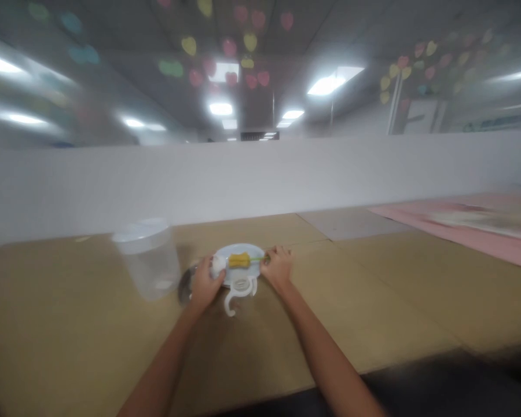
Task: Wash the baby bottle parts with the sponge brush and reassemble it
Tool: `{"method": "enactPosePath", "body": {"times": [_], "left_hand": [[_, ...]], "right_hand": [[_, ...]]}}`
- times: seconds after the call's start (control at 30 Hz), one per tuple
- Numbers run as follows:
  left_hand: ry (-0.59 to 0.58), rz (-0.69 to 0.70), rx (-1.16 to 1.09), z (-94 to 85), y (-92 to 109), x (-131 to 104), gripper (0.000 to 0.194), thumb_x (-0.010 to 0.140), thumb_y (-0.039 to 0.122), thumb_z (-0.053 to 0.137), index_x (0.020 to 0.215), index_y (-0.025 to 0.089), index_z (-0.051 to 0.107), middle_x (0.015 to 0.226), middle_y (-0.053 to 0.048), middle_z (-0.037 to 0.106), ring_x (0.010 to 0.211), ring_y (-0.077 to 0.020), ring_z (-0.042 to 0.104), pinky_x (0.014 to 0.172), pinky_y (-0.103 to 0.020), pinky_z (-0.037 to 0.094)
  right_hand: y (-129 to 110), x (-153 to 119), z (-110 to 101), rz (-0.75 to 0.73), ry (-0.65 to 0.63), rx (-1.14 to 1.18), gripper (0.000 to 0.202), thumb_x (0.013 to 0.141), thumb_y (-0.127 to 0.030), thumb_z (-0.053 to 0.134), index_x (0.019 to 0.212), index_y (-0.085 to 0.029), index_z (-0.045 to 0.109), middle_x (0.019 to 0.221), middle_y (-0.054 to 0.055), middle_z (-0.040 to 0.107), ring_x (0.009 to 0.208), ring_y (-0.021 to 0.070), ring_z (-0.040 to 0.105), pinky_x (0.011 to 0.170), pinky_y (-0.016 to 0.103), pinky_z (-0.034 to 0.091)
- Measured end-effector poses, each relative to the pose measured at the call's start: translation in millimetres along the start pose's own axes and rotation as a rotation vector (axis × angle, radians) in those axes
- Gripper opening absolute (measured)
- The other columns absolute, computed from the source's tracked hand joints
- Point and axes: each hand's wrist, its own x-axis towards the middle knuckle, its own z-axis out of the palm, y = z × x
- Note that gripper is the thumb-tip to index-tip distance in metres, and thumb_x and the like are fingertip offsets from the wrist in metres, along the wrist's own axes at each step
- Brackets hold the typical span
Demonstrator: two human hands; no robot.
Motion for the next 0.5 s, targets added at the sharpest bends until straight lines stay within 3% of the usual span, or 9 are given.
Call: {"method": "enactPosePath", "body": {"times": [0.2,0.37,0.5], "left_hand": [[-0.028,0.047,-0.056,3.8,-4.0,0.3,0.042,0.078,0.026,0.054,0.119,0.019,0.047,0.117,-0.008,0.057,0.11,-0.0225,0.052,0.096,-0.037,0.04],[-0.035,-0.065,-0.087,0.9,-5.4,1.0,0.043,0.083,0.032,0.05,0.122,0.017,0.044,0.116,-0.011,0.059,0.109,-0.0235,0.055,0.092,-0.037,0.042],[-0.019,-0.071,-0.113,-4.6,-1.0,2.2,0.041,0.084,0.034,0.049,0.121,0.018,0.045,0.113,-0.01,0.061,0.105,-0.0233,0.057,0.088,-0.036,0.044]], "right_hand": [[-2.5,0.4,-1.1,-0.055,-0.046,0.091,0.011,0.064,-0.02,0.055,0.065,-0.018,0.066,0.073,0.003,0.056,0.074,0.0158,0.044,0.069,0.029,0.023],[-2.8,0.4,-5.0,-0.086,-0.055,0.137,0.008,0.063,-0.019,0.055,0.063,-0.018,0.063,0.072,0.002,0.056,0.074,0.0156,0.045,0.071,0.029,0.024],[-1.6,0.9,-7.4,-0.082,0.007,0.2,0.007,0.063,-0.019,0.055,0.063,-0.018,0.062,0.071,0.001,0.055,0.072,0.0156,0.045,0.07,0.029,0.024]]}}
